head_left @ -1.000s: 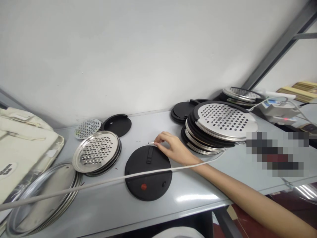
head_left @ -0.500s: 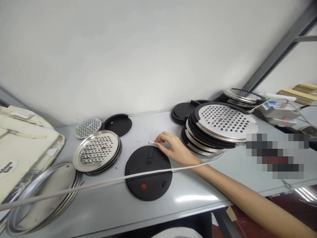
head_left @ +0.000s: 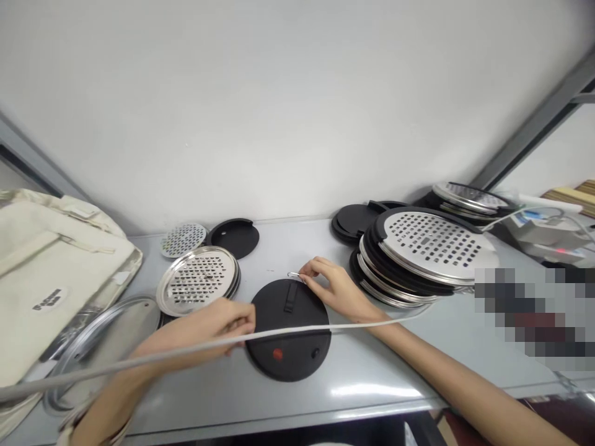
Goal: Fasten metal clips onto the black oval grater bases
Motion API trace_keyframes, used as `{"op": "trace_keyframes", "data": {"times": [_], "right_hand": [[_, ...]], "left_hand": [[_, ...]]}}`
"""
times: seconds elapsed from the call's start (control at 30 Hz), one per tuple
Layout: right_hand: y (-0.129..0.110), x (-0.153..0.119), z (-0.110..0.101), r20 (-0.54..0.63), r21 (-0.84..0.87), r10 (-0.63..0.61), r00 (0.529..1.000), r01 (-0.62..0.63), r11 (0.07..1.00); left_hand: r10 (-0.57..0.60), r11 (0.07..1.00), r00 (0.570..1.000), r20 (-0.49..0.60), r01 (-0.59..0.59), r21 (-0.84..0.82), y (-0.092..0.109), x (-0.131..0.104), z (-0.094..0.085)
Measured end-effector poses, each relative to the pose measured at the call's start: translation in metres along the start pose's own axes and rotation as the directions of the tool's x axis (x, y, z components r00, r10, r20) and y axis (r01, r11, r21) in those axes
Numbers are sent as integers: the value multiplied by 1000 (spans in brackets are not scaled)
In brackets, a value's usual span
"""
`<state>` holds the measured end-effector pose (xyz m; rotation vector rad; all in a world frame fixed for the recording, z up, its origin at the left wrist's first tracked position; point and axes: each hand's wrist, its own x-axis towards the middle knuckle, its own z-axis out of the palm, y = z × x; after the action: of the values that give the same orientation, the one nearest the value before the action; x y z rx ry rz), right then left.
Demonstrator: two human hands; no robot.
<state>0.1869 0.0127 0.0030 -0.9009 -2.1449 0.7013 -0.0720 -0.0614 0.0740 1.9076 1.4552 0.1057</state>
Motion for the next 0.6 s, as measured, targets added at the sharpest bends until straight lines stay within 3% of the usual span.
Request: {"op": "trace_keyframes", "data": {"times": [0.03,0.07,0.17,0.23,0.37,0.6], "right_hand": [[0,0,0,-2,2,0,1000,0,1000],[0,0,1,-8,5,-1,1000,1,1000],[-1,0,2,-19,5,3,1000,-3,1000],[-2,0,2,-20,1,6,1000,-6,1000],[-4,1,2,-30,0,21,999,-21,1000],[-3,1,6,34,65,72,997,-75,995]], "left_hand": [[75,997,997,31,-75,-1,6,10,-1],[119,993,993,-18,-119,-2,11,20,-2],[235,972,928,-290,-232,44,17,49,3],[308,947,880,-361,-321,27,17,66,9],[435,881,826,-357,-473,-21,14,91,23],[416,867,785,-460,-494,-58,3,98,38]]}}
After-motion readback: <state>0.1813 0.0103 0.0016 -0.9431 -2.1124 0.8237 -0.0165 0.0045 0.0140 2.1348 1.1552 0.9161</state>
